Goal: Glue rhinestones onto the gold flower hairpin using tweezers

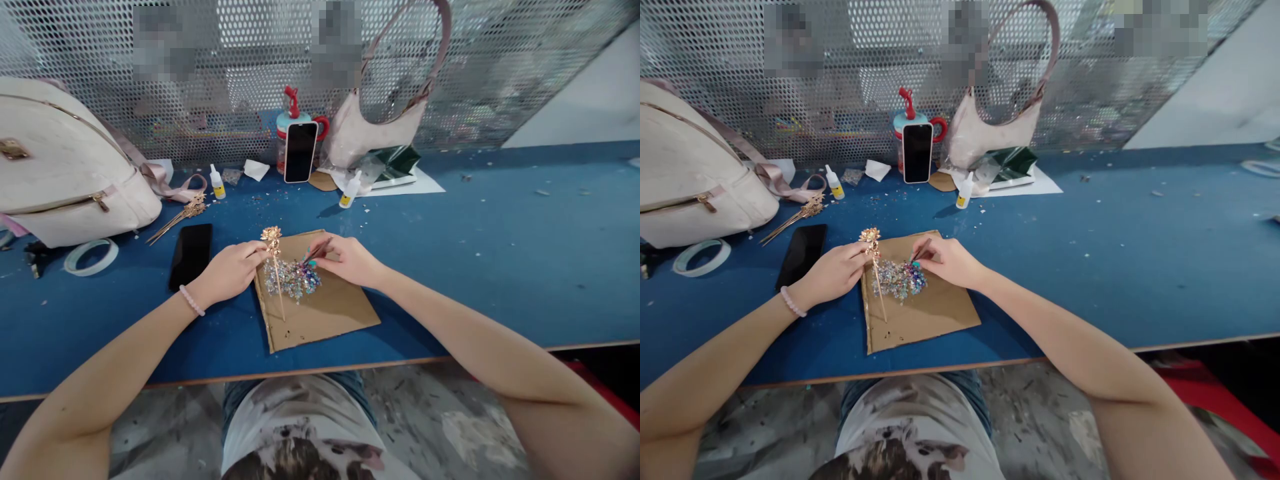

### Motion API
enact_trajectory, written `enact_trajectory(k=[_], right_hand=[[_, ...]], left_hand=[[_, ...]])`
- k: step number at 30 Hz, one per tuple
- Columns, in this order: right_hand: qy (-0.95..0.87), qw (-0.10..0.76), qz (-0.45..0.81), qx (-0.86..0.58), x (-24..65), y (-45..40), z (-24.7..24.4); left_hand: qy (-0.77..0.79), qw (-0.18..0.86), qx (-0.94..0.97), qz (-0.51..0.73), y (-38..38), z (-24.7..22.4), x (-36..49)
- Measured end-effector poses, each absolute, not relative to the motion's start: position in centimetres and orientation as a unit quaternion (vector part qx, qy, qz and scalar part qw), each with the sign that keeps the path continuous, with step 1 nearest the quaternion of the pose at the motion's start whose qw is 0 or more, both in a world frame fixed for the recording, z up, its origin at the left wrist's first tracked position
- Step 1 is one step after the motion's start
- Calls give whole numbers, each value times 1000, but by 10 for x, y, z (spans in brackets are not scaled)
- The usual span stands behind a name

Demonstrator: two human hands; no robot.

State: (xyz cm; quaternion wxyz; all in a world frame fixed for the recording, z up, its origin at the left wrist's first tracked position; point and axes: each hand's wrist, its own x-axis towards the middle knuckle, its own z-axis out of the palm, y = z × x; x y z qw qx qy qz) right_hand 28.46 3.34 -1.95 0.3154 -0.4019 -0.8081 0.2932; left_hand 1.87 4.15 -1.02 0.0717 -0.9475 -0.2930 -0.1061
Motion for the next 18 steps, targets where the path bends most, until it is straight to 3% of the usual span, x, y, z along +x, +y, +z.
enact_trajectory(k=[13,18], right_hand=[[-815,327,261,-401,287,33,-19],[-844,335,170,-382,290,39,-18]], left_hand=[[-292,69,-947,-114,42,-12,18],[-335,71,-930,-137,41,-11,19]])
